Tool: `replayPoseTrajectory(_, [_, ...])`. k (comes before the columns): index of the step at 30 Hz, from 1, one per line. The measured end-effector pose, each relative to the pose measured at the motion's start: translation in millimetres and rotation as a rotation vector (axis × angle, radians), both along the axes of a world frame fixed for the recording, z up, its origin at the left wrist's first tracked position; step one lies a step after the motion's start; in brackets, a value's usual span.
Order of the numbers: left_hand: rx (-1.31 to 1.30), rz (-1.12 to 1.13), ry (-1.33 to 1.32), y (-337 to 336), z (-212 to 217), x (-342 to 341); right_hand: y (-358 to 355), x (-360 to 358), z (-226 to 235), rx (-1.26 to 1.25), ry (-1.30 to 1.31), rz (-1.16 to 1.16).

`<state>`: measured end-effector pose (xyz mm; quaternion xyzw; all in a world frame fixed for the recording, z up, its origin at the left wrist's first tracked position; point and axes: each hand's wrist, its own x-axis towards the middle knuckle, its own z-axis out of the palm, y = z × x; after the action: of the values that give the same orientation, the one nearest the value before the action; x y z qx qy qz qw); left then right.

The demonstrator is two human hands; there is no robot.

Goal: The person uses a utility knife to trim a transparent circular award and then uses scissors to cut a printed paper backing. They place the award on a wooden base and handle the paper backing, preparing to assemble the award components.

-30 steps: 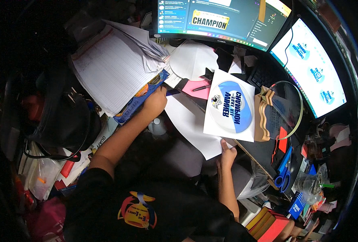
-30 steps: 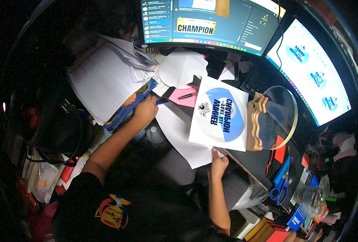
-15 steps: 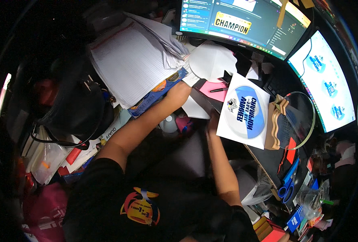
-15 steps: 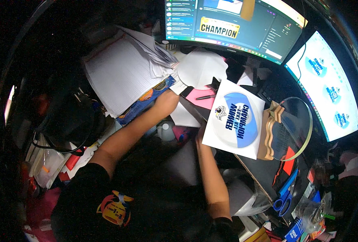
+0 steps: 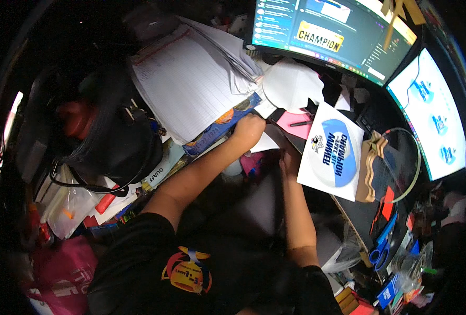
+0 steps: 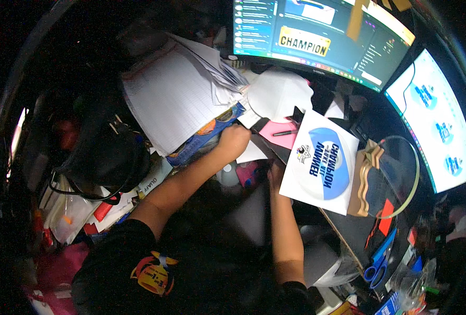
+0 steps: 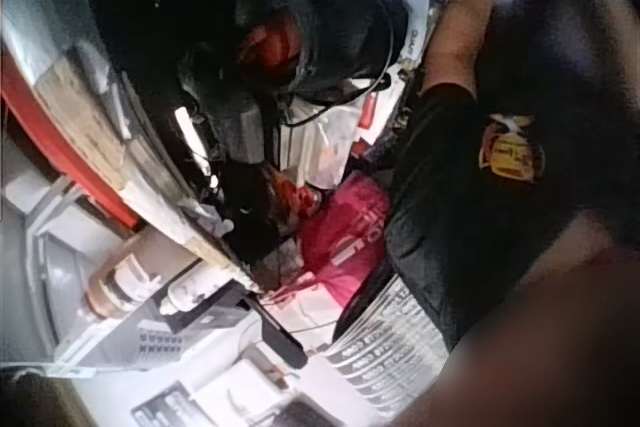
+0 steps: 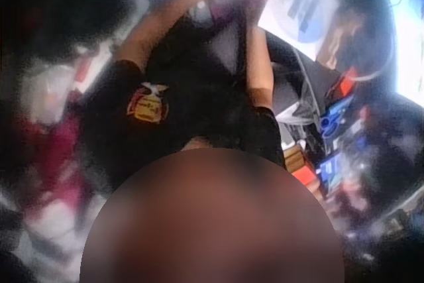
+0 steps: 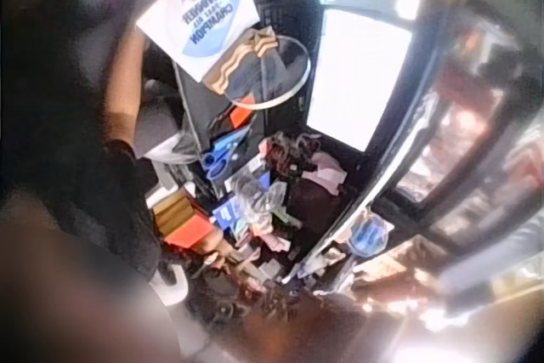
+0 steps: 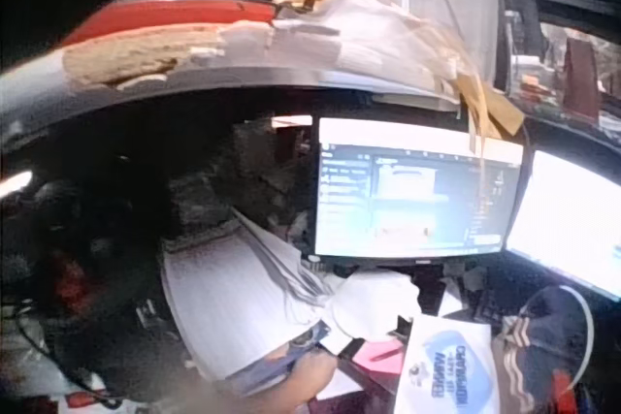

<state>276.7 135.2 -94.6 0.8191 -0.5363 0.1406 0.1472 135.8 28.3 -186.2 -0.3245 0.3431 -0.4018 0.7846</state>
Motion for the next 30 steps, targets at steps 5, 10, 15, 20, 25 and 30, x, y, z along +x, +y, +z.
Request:
replayPoseTrajectory(5, [-0.041, -0.043, 0.016, -1, 3, -16, -1, 6, -1, 0.002, 0.006, -0.004])
replayPoseTrajectory(10, [-0.091, -0.049, 0.063, 5, 6, -13, -1, 3, 9, 0.012, 0.024, 0.036])
replayPoseTrajectory(15, [-0.142, -0.039, 0.120, 68, -10, -23, 6, 13, 23, 0.045, 0.082, 0.121])
replayPoseTrajectory(20, [0.186, 0.272, 0.102, 202, -36, 5, 100, 22, 10, 0.069, 0.263, 0.297])
replayPoseTrajectory(25, [-0.030, 0.337, 0.194, 275, -65, 47, 183, 50, 8, -0.068, 0.352, 0.772])
replayPoseTrajectory(30, [0.173, 0.443, -0.036, 308, -107, 75, 229, 87, 18, -0.096, 0.308, 0.993])
